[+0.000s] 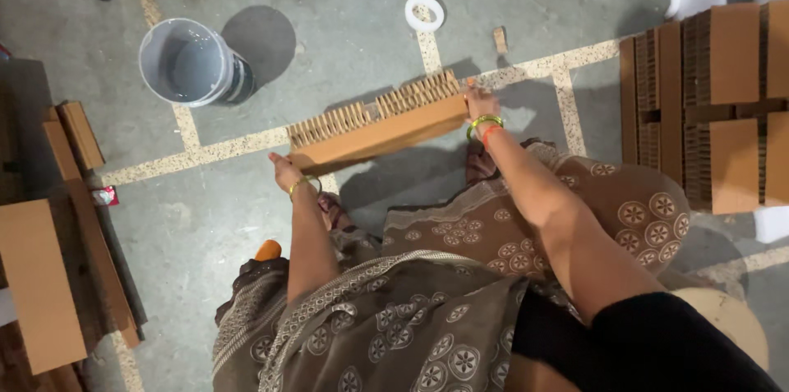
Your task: The person sits on the floor and assembles cardboard boxes by hand. They fold the flaps of the cardboard pieces, apply adhesive, and press the edges together to form rectangular boxes. The person handles multiple cardboard pieces and stacks the finished boxes.
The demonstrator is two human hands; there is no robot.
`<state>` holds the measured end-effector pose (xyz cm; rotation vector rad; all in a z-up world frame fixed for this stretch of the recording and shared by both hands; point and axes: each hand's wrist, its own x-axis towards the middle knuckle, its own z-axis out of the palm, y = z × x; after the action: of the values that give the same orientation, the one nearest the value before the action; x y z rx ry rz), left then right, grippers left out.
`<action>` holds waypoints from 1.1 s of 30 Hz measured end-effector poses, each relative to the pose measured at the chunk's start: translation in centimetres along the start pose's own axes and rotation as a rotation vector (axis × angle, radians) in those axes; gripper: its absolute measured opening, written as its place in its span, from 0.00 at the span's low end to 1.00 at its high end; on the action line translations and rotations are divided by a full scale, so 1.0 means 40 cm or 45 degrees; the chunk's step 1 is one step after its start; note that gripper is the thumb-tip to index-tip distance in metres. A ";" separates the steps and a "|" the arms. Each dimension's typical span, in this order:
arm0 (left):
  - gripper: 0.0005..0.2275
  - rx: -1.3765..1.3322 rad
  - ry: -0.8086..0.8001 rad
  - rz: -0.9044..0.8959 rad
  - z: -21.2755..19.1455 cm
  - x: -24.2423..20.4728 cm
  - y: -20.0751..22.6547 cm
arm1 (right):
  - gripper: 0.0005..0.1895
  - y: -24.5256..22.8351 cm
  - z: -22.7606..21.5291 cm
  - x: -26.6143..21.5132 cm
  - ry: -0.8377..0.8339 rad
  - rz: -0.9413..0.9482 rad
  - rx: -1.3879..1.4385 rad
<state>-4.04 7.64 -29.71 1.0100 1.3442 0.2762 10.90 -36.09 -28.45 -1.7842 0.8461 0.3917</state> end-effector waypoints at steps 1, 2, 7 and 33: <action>0.33 0.107 0.063 -0.066 -0.021 -0.009 -0.020 | 0.28 0.020 -0.011 -0.006 0.028 0.018 -0.131; 0.33 0.247 0.123 -0.084 -0.037 -0.011 -0.032 | 0.28 0.035 -0.019 -0.010 0.060 0.023 -0.270; 0.27 0.911 0.245 0.707 -0.042 -0.069 -0.048 | 0.31 0.040 0.013 -0.074 0.301 -0.459 -0.956; 0.15 1.483 0.008 1.341 0.060 -0.175 -0.025 | 0.30 -0.027 0.086 -0.186 -0.102 -0.994 -1.478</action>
<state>-4.14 1.19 -25.99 2.6731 0.7783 0.2515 6.95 -30.08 -24.35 -2.9287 -0.3145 0.4508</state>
